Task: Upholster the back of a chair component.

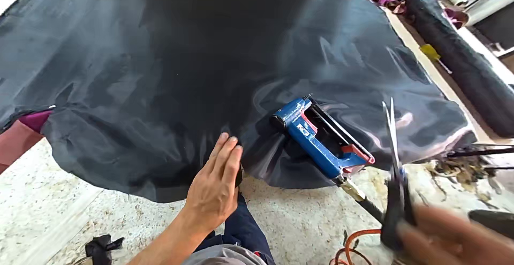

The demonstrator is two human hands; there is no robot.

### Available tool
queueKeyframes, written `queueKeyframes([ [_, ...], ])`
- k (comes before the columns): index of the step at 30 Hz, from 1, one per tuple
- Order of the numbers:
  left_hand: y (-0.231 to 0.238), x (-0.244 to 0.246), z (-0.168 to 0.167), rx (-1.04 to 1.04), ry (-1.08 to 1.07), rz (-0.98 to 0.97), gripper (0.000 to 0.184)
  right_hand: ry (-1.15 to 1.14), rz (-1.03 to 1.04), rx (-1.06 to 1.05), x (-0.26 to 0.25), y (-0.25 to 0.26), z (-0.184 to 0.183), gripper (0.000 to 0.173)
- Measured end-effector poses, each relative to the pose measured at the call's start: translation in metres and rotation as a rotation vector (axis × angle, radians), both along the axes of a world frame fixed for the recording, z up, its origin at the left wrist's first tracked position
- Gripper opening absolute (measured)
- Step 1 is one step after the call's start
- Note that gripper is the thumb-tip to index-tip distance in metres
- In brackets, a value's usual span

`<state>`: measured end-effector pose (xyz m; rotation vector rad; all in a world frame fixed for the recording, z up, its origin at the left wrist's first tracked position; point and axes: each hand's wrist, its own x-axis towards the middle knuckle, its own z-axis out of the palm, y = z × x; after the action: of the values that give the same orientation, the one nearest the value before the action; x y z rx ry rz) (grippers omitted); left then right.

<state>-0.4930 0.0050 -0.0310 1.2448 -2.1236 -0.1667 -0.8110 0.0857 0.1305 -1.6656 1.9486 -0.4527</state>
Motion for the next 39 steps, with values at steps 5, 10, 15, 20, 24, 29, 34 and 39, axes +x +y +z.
queueKeyframes([
  [5,0.006,-0.003,-0.004,-0.116,-0.046,0.072,0.017,0.57,-0.186,-0.115,-0.092,-0.104,-0.069,0.026],
  [10,-0.001,0.002,0.004,-0.076,-0.098,0.034,0.019,0.598,0.098,-0.367,-0.029,-0.096,-0.04,0.04],
  [15,-0.003,0.007,0.005,-0.017,0.139,0.04,0.021,0.29,0.63,-0.695,0.101,-0.101,-0.12,0.03],
  [20,-0.002,0.013,0.008,0.066,0.321,0.092,0.02,0.151,0.594,-0.819,0.079,-0.108,-0.131,0.023],
  [24,-0.001,0.015,0.014,0.073,0.195,0.034,0.039,0.169,0.731,-0.726,0.078,-0.105,-0.138,0.019],
  [29,-0.024,0.008,0.044,0.084,0.066,0.168,0.025,0.181,0.6,-0.637,0.103,-0.122,-0.11,0.03],
  [34,-0.049,0.009,0.038,0.185,-0.16,0.195,0.031,0.22,0.646,-0.482,0.119,-0.159,-0.105,0.018],
  [39,-0.057,0.01,0.037,0.199,-0.101,0.186,0.014,0.158,0.671,-0.319,0.117,-0.179,-0.101,0.017],
])
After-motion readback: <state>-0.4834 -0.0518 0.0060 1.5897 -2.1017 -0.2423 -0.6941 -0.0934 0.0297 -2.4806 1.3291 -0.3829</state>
